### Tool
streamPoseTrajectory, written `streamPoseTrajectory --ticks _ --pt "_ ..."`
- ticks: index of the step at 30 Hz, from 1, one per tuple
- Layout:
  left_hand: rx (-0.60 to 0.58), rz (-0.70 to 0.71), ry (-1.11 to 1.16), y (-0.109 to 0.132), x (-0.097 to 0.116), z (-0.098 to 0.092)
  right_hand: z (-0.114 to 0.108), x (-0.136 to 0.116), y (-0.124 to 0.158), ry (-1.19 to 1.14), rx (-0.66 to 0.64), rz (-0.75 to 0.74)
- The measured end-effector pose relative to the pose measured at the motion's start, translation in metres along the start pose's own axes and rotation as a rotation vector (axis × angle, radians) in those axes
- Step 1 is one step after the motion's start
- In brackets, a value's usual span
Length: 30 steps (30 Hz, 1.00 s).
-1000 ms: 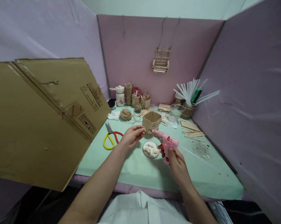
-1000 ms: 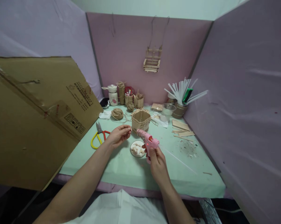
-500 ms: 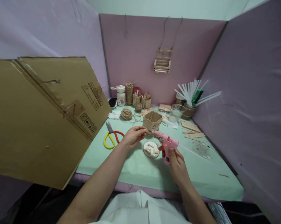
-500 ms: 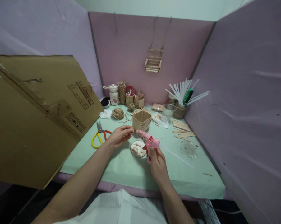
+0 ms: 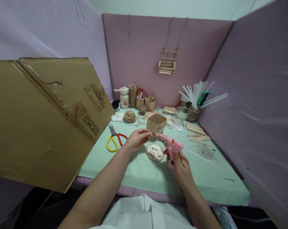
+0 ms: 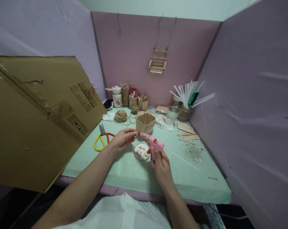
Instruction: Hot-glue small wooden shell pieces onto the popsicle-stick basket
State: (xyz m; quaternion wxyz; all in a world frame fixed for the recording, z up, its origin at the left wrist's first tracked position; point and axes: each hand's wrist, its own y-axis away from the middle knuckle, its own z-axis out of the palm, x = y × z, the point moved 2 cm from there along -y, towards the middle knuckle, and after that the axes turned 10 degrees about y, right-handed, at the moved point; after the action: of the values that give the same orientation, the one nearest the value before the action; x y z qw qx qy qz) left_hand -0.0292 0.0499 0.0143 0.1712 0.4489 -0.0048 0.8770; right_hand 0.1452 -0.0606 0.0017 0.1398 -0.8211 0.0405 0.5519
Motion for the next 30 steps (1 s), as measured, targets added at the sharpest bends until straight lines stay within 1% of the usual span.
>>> streamPoseTrajectory --ticks 10,16,30 --pt "0.001 -0.007 -0.025 0.0001 -0.0002 0.0007 -0.0004 -0.002 0.0013 0.007 -0.001 0.035" --pt "0.005 -0.006 -0.02 0.0009 0.0009 0.0024 -0.0007 -0.0003 0.0011 0.013 0.015 -0.001" --pt "0.011 0.005 -0.015 0.0009 0.001 0.0018 -0.0011 -0.0015 0.0015 0.017 0.012 -0.01"
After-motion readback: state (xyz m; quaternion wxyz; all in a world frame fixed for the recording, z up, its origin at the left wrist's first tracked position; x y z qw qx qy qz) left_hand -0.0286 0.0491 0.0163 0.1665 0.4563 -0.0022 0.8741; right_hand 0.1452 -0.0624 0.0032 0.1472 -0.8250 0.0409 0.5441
